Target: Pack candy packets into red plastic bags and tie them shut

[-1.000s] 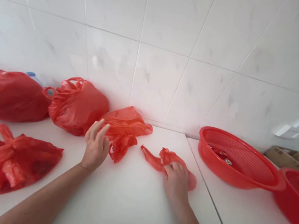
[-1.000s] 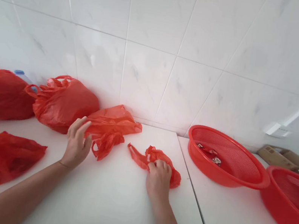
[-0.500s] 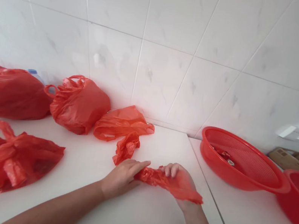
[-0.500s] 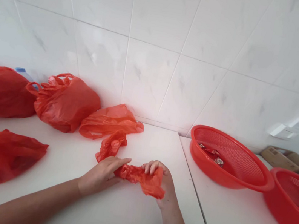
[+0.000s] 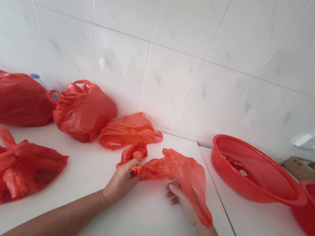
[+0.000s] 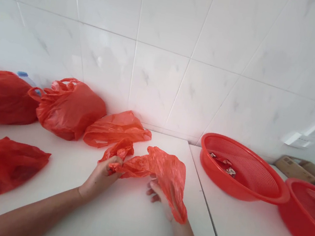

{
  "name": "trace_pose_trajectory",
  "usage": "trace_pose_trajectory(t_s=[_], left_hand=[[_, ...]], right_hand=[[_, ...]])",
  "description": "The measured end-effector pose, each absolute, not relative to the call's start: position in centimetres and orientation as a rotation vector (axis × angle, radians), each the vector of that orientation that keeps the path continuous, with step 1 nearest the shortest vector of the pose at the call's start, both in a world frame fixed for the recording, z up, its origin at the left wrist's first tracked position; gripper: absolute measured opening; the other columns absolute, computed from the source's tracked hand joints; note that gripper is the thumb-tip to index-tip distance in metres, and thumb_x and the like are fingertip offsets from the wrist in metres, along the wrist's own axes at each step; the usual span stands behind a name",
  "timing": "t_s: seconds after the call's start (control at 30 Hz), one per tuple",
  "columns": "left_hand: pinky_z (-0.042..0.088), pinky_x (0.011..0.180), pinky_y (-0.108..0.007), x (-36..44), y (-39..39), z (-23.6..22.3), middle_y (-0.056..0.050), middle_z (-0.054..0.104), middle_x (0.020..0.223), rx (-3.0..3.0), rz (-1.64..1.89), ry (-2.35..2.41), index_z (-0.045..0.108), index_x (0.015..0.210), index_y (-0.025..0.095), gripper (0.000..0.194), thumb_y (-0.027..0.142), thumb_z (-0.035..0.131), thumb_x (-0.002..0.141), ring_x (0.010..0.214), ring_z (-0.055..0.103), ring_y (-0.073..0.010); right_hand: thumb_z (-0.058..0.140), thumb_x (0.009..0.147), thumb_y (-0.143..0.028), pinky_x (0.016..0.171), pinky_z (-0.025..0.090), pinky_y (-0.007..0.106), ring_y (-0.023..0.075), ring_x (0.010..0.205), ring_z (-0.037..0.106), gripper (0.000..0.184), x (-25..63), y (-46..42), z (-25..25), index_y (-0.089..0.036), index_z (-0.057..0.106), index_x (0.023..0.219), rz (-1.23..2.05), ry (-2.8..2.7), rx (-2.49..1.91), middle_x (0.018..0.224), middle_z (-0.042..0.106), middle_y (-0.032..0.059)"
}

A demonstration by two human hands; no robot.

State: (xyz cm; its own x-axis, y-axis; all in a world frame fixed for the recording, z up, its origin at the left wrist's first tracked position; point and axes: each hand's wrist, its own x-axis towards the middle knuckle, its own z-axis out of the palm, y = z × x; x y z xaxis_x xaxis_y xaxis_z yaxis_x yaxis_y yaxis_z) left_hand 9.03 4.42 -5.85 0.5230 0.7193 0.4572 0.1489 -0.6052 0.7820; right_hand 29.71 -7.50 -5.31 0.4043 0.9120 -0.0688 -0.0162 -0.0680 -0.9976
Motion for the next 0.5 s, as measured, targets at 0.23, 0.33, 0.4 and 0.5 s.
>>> trace_pose_trajectory(t_s=[0.23, 0.33, 0.4, 0.5], left_hand=[[0.043, 0.069, -0.029, 8.8, 2.7, -4.4, -0.004, 0.059, 0.079, 2.155, 0.635, 0.175, 0.058, 0.082, 0.018, 0.05, 0.067, 0.05, 0.076, 0.073, 0.053, -0.018], [0.043, 0.063, -0.027, 9.1, 2.4, -4.9, -0.002, 0.059, 0.083, 2.031, 0.641, 0.381, 0.052, 0.098, 0.019, 0.053, 0.065, 0.059, 0.071, 0.067, 0.053, -0.0157], [0.043, 0.059, -0.025, 9.4, 2.2, -5.2, -0.001, 0.061, 0.085, 1.984, 0.643, 0.568, 0.051, 0.102, 0.021, 0.054, 0.05, 0.074, 0.063, 0.065, 0.053, -0.0147], [0.045, 0.061, -0.025, 9.8, 2.4, -5.2, 0.0, 0.063, 0.078, 1.81, 0.697, 0.666, 0.056, 0.083, 0.02, 0.021, 0.033, 0.068, 0.071, 0.069, 0.057, -0.0158]], right_hand=[[0.058, 0.08, -0.055, 0.087, 0.047, 0.042, 0.0284, 0.095, 0.063, 0.043, 27.1, -7.0, -5.2, -0.015, 0.068, 0.091, 0.912, -1.012, -1.517, 0.096, 0.071, 0.0098], [0.059, 0.079, -0.052, 0.088, 0.047, 0.043, 0.0294, 0.098, 0.062, 0.04, 26.2, -7.1, -4.7, -0.017, 0.068, 0.096, 0.865, -1.111, -1.564, 0.099, 0.071, 0.0088], [0.059, 0.081, -0.048, 0.092, 0.045, 0.041, 0.0277, 0.105, 0.06, 0.037, 25.5, -7.0, -4.5, -0.02, 0.066, 0.104, 0.868, -1.179, -1.532, 0.108, 0.068, 0.0078], [0.066, 0.075, -0.038, 0.093, 0.046, 0.039, 0.026, 0.107, 0.059, 0.037, 25.5, -6.9, -4.7, -0.022, 0.065, 0.109, 0.858, -1.197, -1.449, 0.114, 0.066, 0.0066]])
